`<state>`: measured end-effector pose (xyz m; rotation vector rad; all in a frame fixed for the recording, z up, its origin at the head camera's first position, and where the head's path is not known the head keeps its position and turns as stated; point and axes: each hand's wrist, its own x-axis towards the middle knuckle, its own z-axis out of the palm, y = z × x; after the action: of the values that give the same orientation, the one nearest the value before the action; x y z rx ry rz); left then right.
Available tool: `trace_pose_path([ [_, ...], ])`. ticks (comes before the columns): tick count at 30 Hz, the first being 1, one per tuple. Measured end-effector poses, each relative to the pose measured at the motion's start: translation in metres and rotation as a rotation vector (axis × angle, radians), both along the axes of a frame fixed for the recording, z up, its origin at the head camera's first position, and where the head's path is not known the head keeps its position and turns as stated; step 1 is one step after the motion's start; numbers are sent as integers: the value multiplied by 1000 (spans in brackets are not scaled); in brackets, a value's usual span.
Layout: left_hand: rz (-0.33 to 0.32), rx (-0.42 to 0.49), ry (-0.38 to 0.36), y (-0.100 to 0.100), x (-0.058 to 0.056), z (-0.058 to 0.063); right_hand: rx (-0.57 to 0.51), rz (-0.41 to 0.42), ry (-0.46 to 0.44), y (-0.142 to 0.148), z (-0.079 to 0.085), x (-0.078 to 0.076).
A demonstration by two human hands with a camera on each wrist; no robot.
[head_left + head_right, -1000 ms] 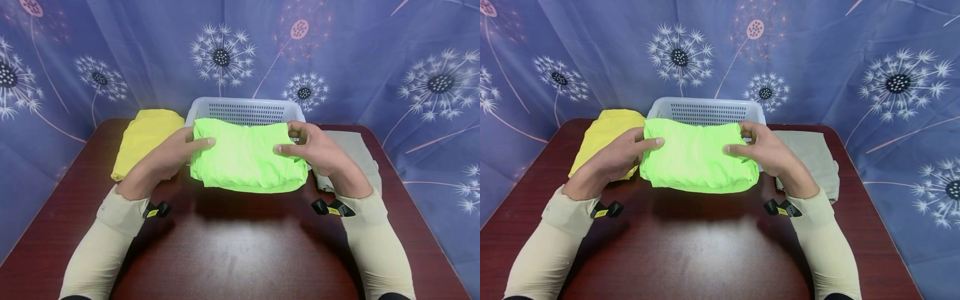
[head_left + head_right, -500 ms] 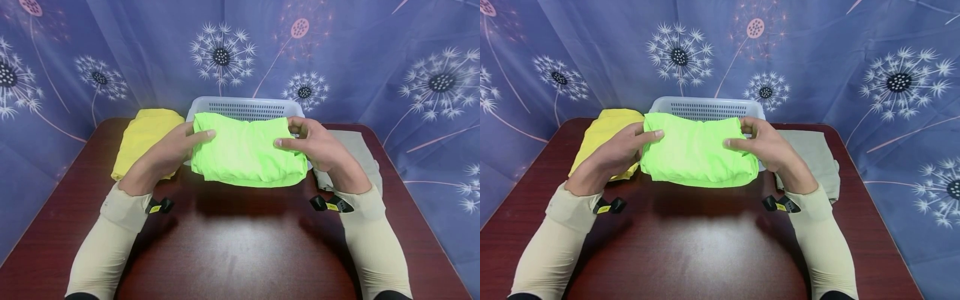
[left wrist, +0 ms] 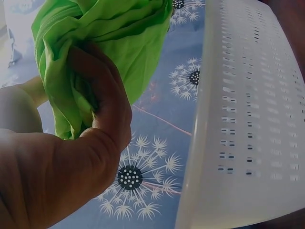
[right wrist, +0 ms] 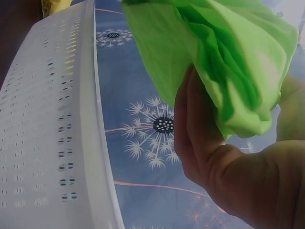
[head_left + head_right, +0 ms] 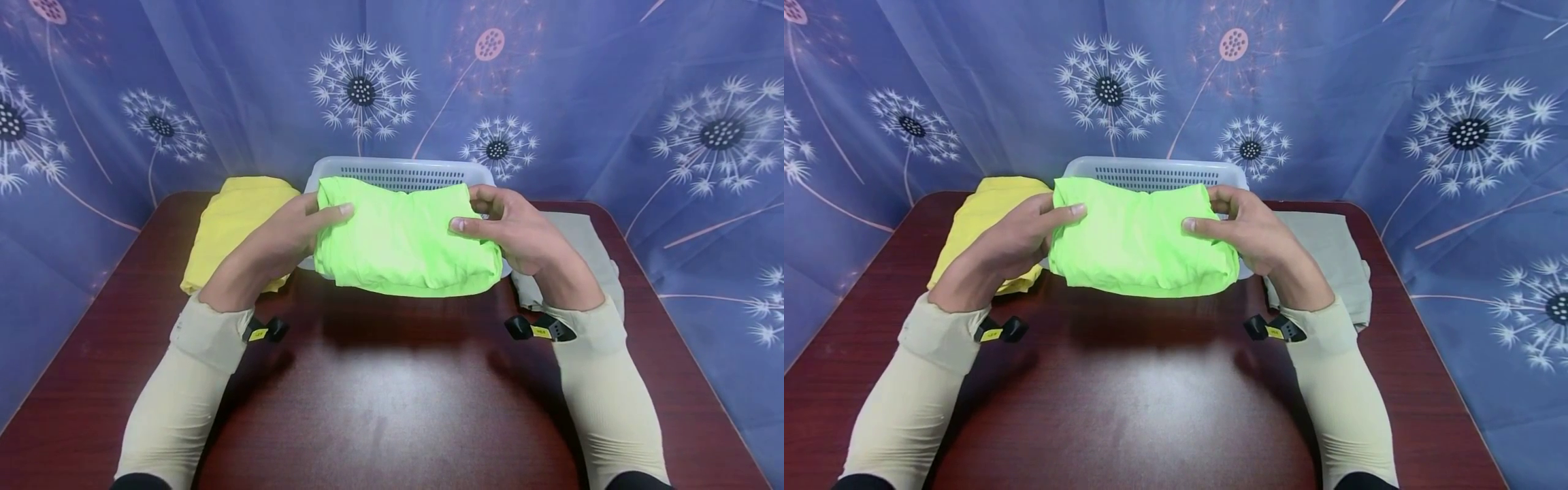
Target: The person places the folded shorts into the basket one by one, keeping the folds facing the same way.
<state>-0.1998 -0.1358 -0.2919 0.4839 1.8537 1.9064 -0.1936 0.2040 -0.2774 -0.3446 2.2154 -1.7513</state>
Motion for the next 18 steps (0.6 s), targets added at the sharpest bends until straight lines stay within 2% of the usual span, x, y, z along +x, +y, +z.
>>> trace_pose_path([
  [8,-5,39,-1,-1,-7,-1,-35,24,-6,-2,0,-4],
  [13,-4,32,-5,-2,-10,-2,5,5,-10,-3,2,-6],
  [18,-9,33,-16,-1,-13,-2,-20,-2,-13,-3,2,-9],
])
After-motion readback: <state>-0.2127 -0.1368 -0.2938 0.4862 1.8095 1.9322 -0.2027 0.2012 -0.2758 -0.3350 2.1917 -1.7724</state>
